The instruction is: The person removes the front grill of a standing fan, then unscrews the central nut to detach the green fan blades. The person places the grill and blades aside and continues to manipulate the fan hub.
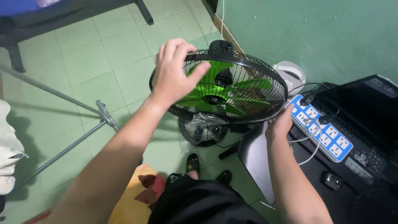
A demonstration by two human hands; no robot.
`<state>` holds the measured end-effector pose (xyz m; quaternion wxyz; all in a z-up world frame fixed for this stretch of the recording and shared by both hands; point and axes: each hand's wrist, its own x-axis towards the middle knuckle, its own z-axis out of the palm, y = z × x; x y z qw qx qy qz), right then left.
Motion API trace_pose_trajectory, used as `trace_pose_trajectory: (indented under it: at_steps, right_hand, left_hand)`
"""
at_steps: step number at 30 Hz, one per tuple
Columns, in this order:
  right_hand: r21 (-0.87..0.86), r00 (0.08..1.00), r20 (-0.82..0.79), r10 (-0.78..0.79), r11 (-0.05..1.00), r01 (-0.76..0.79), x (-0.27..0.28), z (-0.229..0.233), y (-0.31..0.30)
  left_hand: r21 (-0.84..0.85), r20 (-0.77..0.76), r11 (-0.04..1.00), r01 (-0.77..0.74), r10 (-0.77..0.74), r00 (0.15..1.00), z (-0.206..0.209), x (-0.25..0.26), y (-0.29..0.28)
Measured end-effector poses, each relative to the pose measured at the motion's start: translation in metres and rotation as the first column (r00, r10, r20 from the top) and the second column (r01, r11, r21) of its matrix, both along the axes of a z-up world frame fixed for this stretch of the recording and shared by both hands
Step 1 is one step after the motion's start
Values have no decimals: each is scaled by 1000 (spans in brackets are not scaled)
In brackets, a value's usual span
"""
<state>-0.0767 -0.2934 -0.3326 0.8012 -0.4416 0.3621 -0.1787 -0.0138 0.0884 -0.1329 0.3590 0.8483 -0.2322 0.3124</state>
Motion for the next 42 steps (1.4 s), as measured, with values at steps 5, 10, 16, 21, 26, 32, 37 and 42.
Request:
trace_pose_trajectory:
  at_steps: [5, 10, 16, 21, 26, 32, 37, 42]
  right_hand:
    - [20, 985, 136, -108, 994, 106, 15, -27, -5]
    - [70, 961, 29, -274, 960, 271, 30, -9, 5]
    - [63, 925, -73, -372, 924, 376, 35, 14, 14]
    - [122, 921, -42, -388, 912, 390, 26, 8, 21]
    - [114, 940, 149, -306, 950, 291, 21, 9, 35]
    - [210, 943, 195, -269, 951, 227, 9, 27, 49]
    - [246, 928, 243, -284, 943, 224, 1, -1, 29]
    - [316, 931, 231, -281, 927, 202, -15, -8, 20]
  left_hand:
    - [-487, -349, 823, -292, 123, 929, -41, 29, 34]
    - [-535, -268, 765, -359, 249, 931, -87, 29, 29]
    - [-524, -174, 770, -364, 321, 931, -94, 48, 24]
    - [-567, -212, 727, -387, 325, 922, -95, 45, 25]
    - [-573, -207, 712, -406, 353, 912, -96, 43, 21]
    - [-565, -194, 713, -415, 375, 907, -95, 31, 22]
    - [-591, -199, 720, -364, 307, 931, -85, 11, 21]
    - [-601, -140, 752, -271, 234, 962, -73, -14, 28]
